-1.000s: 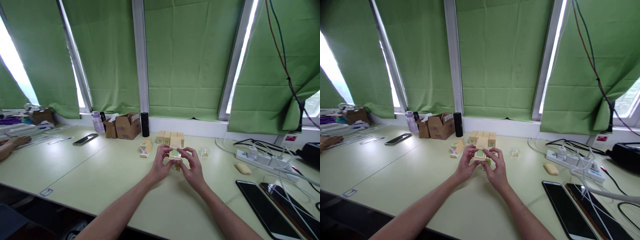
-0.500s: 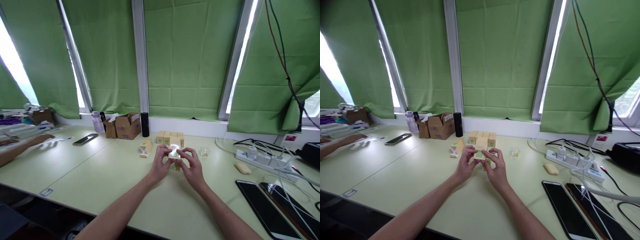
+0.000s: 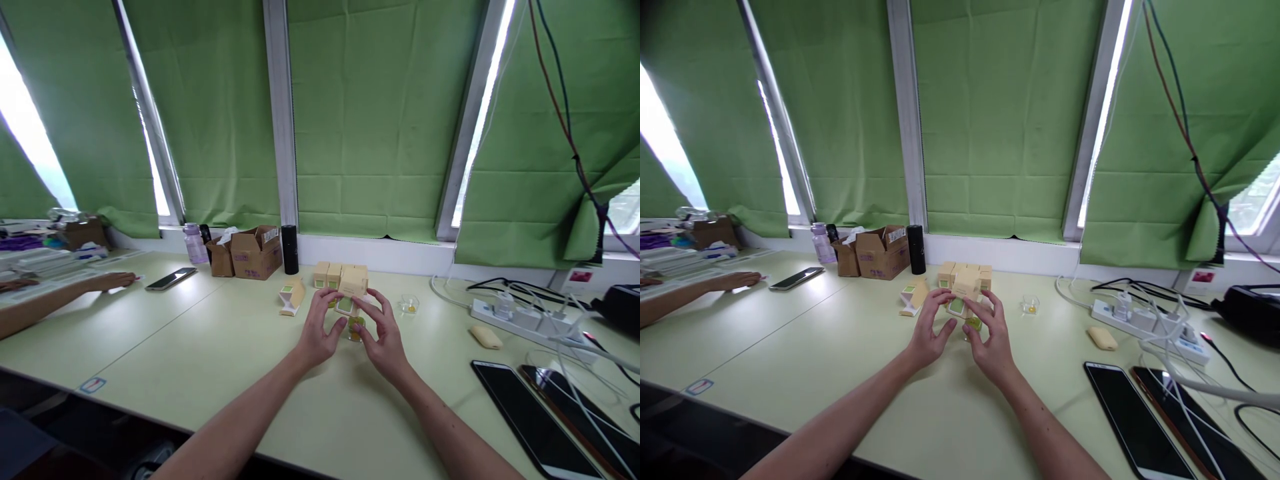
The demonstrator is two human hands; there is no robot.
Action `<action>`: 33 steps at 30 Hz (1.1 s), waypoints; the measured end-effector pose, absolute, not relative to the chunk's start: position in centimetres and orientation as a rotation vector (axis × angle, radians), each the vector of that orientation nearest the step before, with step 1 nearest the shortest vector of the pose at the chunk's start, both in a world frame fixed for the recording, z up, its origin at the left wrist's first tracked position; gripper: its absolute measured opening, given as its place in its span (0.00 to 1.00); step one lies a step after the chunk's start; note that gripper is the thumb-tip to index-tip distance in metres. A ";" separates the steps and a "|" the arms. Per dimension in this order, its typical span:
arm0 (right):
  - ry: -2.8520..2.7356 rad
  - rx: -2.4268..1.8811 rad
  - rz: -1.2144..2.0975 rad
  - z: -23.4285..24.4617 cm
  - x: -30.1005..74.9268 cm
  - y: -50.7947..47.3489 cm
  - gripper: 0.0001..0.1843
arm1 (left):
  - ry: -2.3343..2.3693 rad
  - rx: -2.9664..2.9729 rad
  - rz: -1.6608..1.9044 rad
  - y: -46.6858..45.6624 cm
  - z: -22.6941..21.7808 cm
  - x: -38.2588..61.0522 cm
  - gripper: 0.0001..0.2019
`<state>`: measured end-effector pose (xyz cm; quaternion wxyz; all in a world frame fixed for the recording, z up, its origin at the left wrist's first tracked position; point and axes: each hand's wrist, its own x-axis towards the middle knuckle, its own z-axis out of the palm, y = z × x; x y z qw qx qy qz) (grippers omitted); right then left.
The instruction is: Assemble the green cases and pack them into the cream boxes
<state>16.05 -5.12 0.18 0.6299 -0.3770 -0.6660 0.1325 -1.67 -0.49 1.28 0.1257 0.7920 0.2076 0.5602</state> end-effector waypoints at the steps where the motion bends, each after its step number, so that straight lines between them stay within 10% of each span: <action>1: -1.540 -0.856 0.305 0.1 16.1 -5.1 0.25 | 0.626 2.323 1.633 -0.5 1.3 -1.7 0.20; 33: -1.639 -1.150 -0.010 -0.5 16.2 -5.0 0.25 | 0.847 1.539 1.467 3.9 -0.5 -2.6 0.28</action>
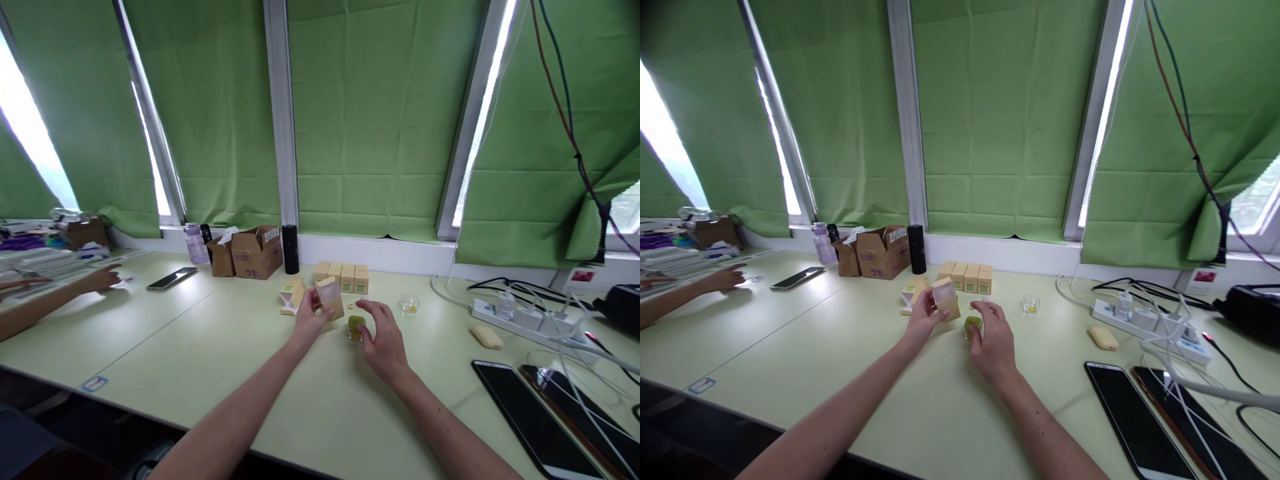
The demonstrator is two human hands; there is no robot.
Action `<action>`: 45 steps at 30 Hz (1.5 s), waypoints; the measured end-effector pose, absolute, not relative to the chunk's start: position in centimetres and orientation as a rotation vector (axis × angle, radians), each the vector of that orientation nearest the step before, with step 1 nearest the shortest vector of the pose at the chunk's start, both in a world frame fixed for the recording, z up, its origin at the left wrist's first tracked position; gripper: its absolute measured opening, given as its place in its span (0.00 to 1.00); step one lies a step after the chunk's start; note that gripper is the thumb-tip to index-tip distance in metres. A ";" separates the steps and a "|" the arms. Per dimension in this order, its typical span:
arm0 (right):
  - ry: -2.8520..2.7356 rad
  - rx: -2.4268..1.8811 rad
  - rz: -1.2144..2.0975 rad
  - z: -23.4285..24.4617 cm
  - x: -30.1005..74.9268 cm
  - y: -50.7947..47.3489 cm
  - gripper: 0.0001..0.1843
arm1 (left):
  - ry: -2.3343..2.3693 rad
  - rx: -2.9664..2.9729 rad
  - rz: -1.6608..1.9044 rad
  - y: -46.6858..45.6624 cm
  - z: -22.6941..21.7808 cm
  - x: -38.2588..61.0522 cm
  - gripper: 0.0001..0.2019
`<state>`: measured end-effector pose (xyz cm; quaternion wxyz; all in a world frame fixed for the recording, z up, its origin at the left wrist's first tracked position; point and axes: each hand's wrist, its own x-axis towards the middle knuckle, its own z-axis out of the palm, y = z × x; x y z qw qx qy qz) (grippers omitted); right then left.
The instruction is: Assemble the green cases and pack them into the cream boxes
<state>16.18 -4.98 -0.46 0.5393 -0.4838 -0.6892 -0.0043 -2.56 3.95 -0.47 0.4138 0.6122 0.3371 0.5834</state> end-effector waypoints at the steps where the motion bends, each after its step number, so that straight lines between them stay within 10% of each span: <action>1: -1.626 -1.194 -0.013 -0.6 16.4 -4.8 0.26 | 0.925 1.559 1.441 4.1 -0.5 -2.7 0.28; 15: -1.722 -1.456 -0.022 -3.0 17.5 -3.1 0.25 | 1.089 1.793 1.355 4.2 -1.9 -2.9 0.34; 24: -1.647 -1.572 -0.024 -3.0 18.1 -3.0 0.22 | 0.908 2.004 1.556 2.7 0.6 -3.4 0.06; 45: -1.664 -1.827 0.105 -0.6 18.2 -3.7 0.28 | 0.961 1.933 1.413 1.6 0.5 -2.3 0.19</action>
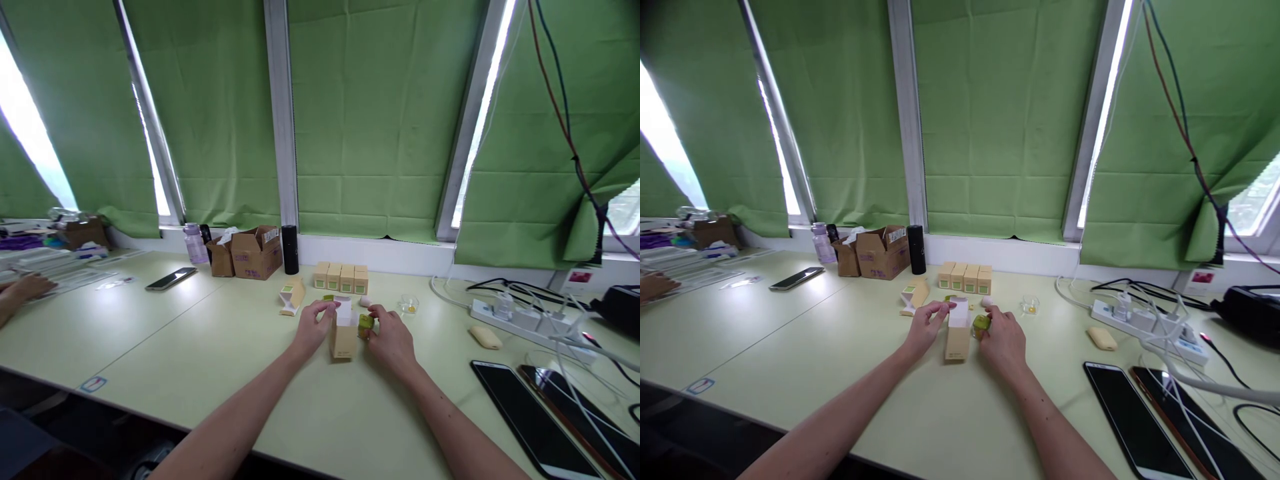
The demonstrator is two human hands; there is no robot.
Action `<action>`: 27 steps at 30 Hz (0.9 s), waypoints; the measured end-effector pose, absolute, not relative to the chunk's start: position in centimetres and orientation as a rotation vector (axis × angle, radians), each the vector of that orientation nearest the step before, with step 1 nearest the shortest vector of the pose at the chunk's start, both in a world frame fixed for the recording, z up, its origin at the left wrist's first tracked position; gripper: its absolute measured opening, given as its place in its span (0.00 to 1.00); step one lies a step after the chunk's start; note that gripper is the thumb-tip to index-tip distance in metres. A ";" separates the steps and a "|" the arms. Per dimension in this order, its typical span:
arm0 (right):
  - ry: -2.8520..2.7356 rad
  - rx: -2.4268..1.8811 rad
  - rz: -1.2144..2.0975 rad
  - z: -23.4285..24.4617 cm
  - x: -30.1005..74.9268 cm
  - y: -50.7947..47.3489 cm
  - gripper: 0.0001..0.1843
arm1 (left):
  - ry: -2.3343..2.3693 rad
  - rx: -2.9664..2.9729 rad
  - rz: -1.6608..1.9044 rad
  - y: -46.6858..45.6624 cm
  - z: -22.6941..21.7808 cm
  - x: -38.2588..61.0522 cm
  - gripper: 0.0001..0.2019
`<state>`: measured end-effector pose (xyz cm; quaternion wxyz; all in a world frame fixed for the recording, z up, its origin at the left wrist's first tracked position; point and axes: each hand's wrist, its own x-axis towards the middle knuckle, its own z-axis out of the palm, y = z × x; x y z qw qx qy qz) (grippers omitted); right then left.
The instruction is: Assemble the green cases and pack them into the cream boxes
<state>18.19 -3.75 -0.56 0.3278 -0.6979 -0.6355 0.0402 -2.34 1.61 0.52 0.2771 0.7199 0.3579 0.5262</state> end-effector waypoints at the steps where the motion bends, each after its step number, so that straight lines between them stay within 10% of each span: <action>1: -1.667 -1.830 0.103 -0.6 18.2 -3.8 0.28 | 0.954 1.945 1.417 1.5 0.6 -2.3 0.19; 27: -1.728 -1.854 0.083 -0.5 18.0 -3.9 0.32 | 0.914 1.704 1.454 2.0 0.8 -2.3 0.12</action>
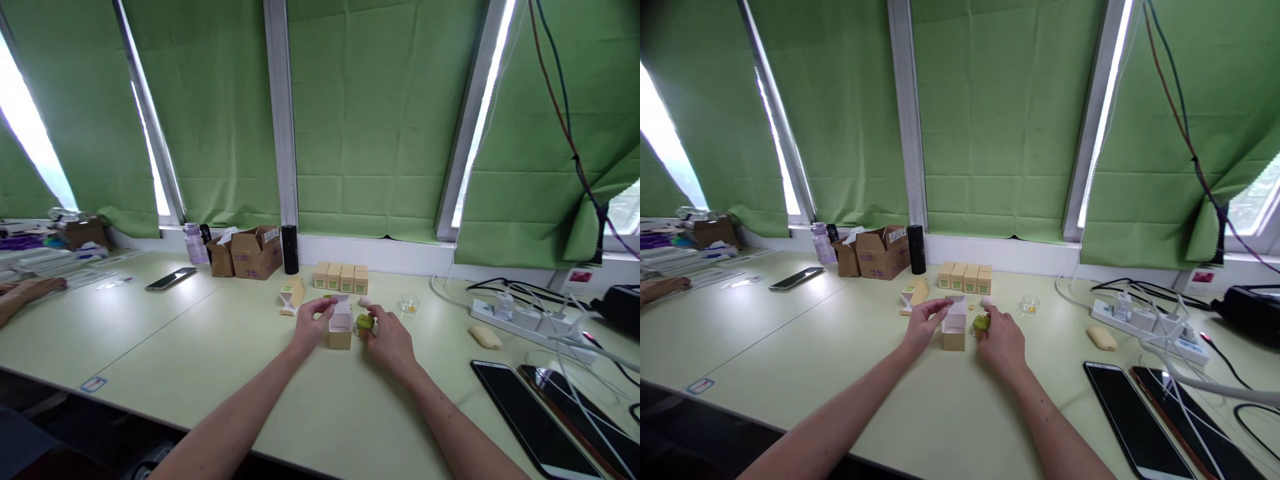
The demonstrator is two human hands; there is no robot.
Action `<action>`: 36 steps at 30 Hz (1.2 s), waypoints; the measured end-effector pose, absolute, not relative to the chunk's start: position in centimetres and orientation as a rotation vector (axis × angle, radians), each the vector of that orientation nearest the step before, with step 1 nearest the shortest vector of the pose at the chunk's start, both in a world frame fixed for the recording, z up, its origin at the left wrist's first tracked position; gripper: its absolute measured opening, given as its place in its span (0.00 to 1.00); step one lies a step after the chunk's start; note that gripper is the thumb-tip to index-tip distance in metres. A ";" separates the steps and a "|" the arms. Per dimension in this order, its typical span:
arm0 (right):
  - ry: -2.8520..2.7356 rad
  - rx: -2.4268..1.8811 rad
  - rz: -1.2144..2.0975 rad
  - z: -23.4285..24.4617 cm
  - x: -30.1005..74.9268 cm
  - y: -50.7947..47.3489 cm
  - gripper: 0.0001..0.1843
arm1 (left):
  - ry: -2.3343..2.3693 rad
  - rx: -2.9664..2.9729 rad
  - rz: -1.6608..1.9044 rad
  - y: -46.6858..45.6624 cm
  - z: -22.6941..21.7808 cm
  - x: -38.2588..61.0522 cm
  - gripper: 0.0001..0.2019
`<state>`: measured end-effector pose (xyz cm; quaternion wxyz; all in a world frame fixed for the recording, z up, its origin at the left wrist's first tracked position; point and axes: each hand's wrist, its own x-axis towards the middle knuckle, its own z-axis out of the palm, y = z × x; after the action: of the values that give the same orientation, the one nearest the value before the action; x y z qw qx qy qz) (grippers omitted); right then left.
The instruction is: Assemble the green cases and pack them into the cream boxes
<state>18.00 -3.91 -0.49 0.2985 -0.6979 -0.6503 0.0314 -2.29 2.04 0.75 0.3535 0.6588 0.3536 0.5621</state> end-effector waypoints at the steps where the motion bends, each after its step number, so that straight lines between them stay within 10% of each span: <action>1: -1.723 -1.855 0.091 -0.4 18.0 -3.9 0.32 | 0.889 1.661 1.440 2.2 0.6 -2.3 0.14; 36: -1.265 -0.966 0.423 1.5 17.2 -4.7 0.23 | 0.717 1.629 1.251 2.7 -0.5 -2.2 0.26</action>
<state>17.23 -4.69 1.50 0.6797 -0.4302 -0.5633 0.1886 -2.25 2.71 -0.50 0.4643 0.6632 0.2917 0.5094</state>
